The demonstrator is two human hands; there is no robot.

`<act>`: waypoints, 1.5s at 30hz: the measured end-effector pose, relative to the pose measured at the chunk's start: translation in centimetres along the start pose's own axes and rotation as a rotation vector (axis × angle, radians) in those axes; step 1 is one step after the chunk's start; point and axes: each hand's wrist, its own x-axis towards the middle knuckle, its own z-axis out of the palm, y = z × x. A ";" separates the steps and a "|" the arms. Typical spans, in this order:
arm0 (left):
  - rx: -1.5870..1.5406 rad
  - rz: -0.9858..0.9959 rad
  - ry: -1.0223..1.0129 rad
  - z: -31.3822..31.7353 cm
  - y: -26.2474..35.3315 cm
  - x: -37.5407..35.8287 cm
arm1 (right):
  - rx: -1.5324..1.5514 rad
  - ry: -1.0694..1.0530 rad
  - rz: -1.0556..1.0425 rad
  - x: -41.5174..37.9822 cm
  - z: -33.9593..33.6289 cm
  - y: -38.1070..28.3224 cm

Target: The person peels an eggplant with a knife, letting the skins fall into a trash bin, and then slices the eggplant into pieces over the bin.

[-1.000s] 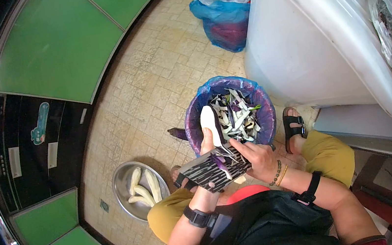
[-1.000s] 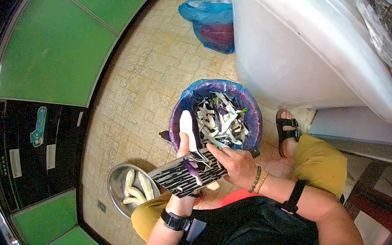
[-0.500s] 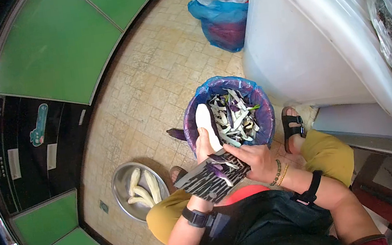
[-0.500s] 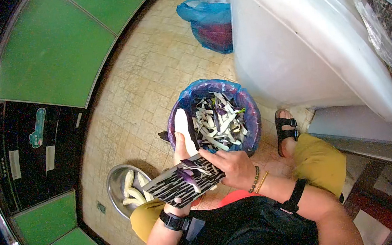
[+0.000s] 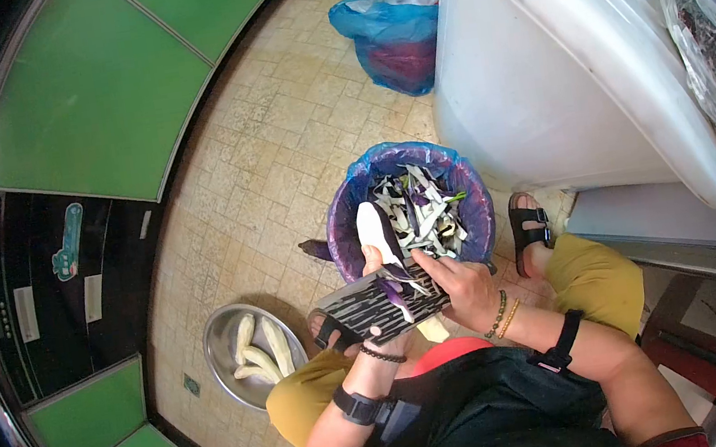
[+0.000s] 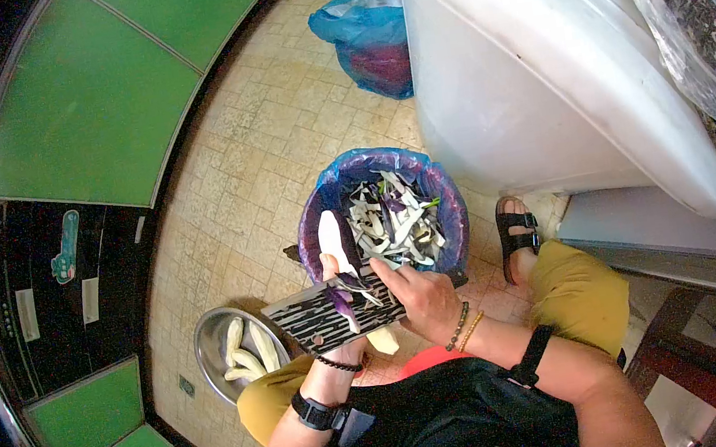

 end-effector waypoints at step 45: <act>0.212 -0.241 -0.016 -0.9 -1.8 -4.4 | -0.023 -0.148 0.384 1.7 0.1 1.3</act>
